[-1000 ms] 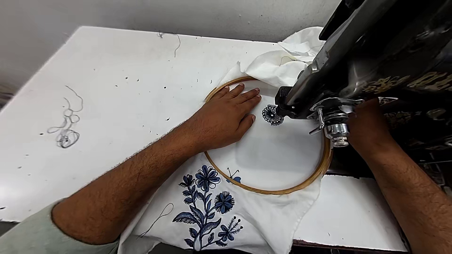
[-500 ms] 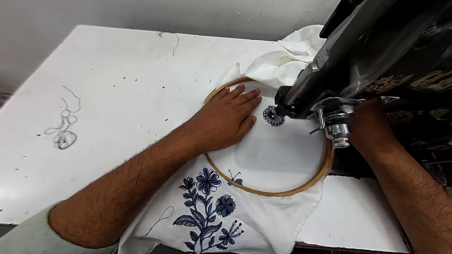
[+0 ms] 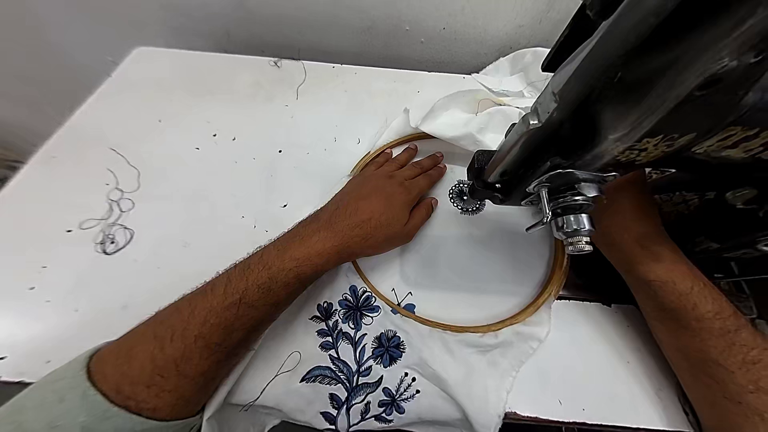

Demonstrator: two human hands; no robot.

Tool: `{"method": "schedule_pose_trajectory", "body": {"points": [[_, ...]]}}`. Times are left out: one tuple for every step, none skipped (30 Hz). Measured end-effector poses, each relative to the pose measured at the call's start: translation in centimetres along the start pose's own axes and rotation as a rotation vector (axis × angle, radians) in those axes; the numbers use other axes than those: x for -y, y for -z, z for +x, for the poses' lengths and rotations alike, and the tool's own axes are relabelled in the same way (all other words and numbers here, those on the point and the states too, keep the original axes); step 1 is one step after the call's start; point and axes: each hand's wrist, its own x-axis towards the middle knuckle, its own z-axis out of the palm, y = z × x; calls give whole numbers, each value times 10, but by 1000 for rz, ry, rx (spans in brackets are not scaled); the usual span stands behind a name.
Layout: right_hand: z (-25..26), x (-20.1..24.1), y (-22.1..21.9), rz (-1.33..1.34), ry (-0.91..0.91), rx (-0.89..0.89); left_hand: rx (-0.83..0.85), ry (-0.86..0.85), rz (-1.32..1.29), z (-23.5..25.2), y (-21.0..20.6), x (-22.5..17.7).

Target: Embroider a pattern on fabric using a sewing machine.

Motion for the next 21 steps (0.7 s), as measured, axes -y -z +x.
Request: {"method": "schedule_pose_trajectory", "body": {"points": [[0, -1, 0, -6, 7, 5, 11, 2, 4, -1, 1, -1], [-1, -1, 0, -11, 8, 11, 18, 5, 7, -3, 1, -2], [-1, -1, 0, -17, 5, 13, 24, 7, 6, -4, 2, -3], [-1, -1, 1, -17, -1, 17, 28, 7, 4, -4, 2, -4], [-1, -1, 1, -16, -7, 19, 23, 5, 0, -4, 2, -3], [-2, 0, 2, -9, -20, 22, 17, 4, -5, -3, 1, -3], [-1, 0, 2, 3, -28, 20, 5, 1, -9, -1, 0, -2], [-1, 0, 1, 10, -28, 15, -1, 1, -10, 0, -1, -1], [0, -1, 0, 18, -24, 10, -2, 1, -9, 1, -1, 0], [0, -2, 0, 17, -17, 9, 1, 0, -5, 1, 0, 0], [0, -1, 0, 8, -19, 14, 6, -1, 0, 0, 0, -1], [-1, 0, 1, 1, -26, 19, 13, -1, 5, -1, 1, -2], [-1, 1, 1, -7, -38, 24, 19, -2, 6, -3, 1, -3], [-1, 3, 2, -16, -46, 31, 20, -3, 5, -3, 1, -4], [-2, 2, 2, -22, -46, 33, 17, -4, -1, -4, 1, -4], [-2, 2, 3, -19, -41, 32, 12, -4, -7, -3, 0, -4], [-2, 1, 3, -13, -34, 28, 3, -5, -12, -2, -1, -3], [-1, 0, 3, -4, -25, 17, -4, -4, -15, 0, -2, -3], [-1, 0, 2, 10, -17, 5, -6, -2, -17, 1, -2, -2], [0, -1, 1, 20, -4, -9, -10, -2, -18, 1, -2, -2], [0, -1, 0, 23, 2, -14, -10, -1, -18, 1, -1, -2]]}}
